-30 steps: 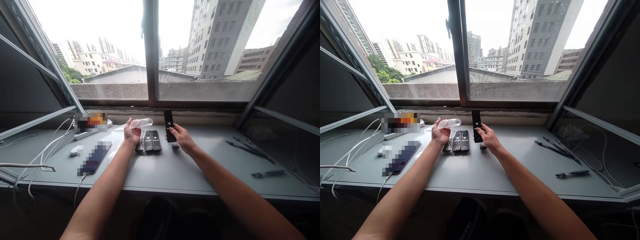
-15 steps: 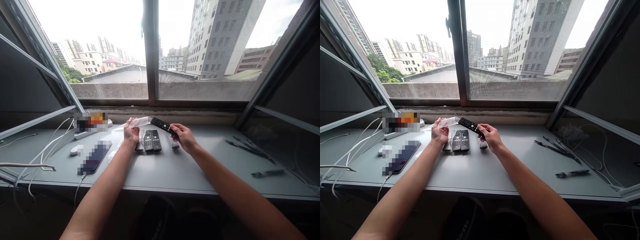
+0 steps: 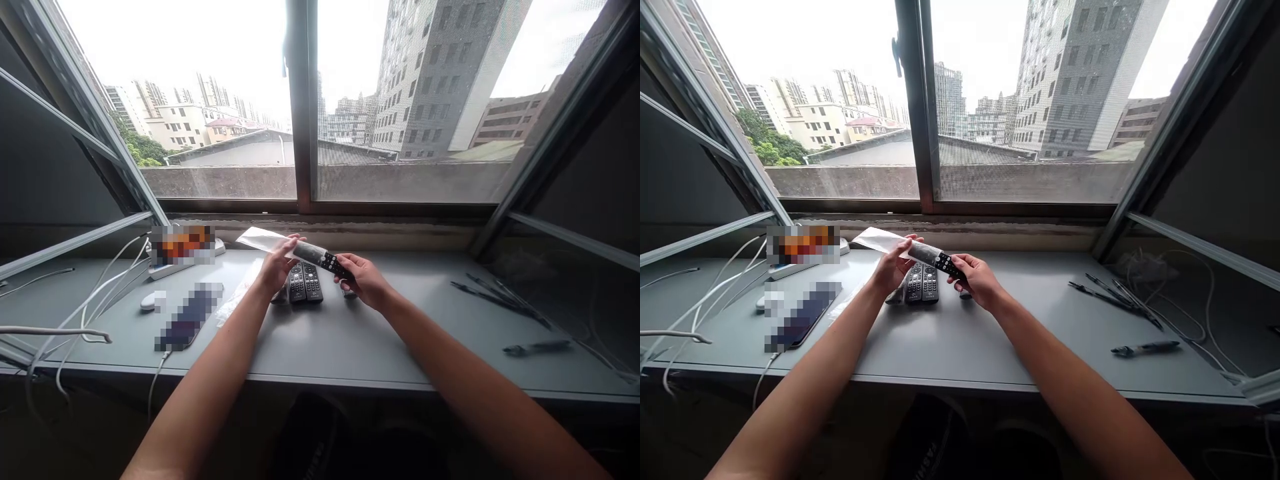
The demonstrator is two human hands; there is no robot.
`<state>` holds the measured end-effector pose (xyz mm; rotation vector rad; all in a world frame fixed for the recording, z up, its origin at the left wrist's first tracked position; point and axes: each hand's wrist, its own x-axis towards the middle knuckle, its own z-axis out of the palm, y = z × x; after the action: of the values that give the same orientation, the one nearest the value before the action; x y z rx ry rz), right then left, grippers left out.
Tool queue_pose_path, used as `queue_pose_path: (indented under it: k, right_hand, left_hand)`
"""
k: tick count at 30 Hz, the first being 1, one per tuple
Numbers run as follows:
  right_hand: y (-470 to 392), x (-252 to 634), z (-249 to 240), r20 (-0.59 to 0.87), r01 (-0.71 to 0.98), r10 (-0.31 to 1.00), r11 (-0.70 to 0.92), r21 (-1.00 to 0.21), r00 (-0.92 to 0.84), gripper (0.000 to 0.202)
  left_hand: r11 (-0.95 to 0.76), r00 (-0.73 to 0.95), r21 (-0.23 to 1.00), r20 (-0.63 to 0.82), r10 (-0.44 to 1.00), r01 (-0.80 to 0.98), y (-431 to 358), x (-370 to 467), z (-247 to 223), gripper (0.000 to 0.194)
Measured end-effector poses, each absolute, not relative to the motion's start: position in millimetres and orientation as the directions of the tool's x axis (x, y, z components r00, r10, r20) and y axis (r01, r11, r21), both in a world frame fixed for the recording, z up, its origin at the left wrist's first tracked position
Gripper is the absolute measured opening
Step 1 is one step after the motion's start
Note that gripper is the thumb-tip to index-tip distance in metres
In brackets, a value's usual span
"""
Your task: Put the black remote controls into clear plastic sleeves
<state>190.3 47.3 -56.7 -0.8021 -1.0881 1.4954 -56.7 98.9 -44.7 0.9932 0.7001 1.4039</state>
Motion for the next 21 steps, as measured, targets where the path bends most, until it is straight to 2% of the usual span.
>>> queue_pose_path:
  k: [3, 6, 9, 12, 15, 21]
  right_hand:
    - [47, 189, -58, 0.078, -0.362, 0.968, -0.014, -0.932, -0.237, 0.036]
    - [47, 190, -57, 0.084, -0.319, 0.974, 0.013, -0.948, -0.210, 0.035]
    - [49, 193, -56, 0.117, -0.189, 0.981, 0.088, -0.978, -0.152, 0.032]
    - [51, 194, -58, 0.127, -0.105, 0.985, 0.116, -0.988, -0.114, 0.033]
    - [53, 192, -61, 0.126, -0.166, 0.988, 0.110, -0.980, -0.091, 0.036]
    - [50, 187, -60, 0.118, -0.235, 0.987, 0.090, -0.968, -0.107, 0.035]
  left_hand:
    - [-0.111, 0.133, 0.901, 0.182, 0.974, -0.420, 99, -55, -46, 0.044]
    - [-0.155, 0.036, 0.876, 0.192, 0.981, -0.457, 103, -57, -46, 0.049]
    - [-0.212, -0.100, 0.831, 0.187, 0.977, -0.515, 107, -61, -43, 0.047]
    - [-0.226, -0.129, 0.804, 0.185, 0.974, -0.549, 107, -62, -40, 0.044]
    - [-0.185, -0.054, 0.816, 0.186, 0.981, -0.548, 104, -59, -41, 0.046]
    - [-0.032, 0.213, 0.899, 0.138, 0.967, -0.437, 94, -49, -46, 0.048]
